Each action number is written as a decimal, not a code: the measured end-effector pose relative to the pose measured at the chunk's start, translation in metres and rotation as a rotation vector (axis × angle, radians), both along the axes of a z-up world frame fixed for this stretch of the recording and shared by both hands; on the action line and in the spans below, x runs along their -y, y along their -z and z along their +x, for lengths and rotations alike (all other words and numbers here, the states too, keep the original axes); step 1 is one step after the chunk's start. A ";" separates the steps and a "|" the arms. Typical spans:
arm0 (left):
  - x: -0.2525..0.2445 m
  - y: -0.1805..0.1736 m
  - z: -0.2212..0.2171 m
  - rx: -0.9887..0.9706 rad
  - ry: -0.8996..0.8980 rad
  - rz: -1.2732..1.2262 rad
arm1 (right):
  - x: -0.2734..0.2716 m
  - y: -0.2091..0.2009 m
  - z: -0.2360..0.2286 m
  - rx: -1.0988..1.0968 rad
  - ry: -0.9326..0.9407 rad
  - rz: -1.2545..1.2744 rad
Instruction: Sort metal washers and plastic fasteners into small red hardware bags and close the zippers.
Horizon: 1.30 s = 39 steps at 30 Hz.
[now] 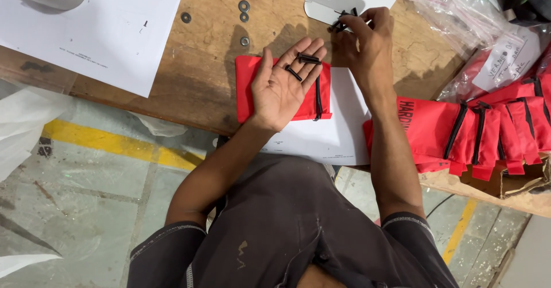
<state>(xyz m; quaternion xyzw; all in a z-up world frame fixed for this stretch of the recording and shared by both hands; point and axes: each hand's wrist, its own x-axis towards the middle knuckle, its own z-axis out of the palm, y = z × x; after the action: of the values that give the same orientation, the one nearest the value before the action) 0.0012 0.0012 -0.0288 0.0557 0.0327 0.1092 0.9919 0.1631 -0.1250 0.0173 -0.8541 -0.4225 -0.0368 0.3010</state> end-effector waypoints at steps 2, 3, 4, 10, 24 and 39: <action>0.000 0.000 0.000 0.008 -0.002 0.001 | -0.004 0.001 -0.002 -0.011 -0.008 -0.002; -0.001 -0.001 0.000 0.008 0.000 0.001 | -0.004 0.005 -0.001 -0.015 0.007 -0.011; -0.001 -0.001 0.000 0.008 0.002 0.000 | -0.004 0.009 -0.001 -0.019 0.022 -0.020; -0.002 0.001 0.001 0.004 0.011 0.043 | 0.001 0.000 -0.004 -0.110 0.072 0.107; -0.001 -0.001 -0.001 -0.007 0.007 0.043 | 0.000 -0.034 -0.027 -0.120 -0.036 0.100; 0.004 0.016 0.001 0.039 -0.032 -0.065 | -0.053 -0.007 0.021 0.174 -0.312 -0.025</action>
<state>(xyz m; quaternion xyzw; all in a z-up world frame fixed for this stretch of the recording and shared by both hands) 0.0018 -0.0027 -0.0447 0.0209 0.0178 0.1248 0.9918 0.1838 -0.0717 0.0248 -0.7756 -0.5747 -0.0584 0.2545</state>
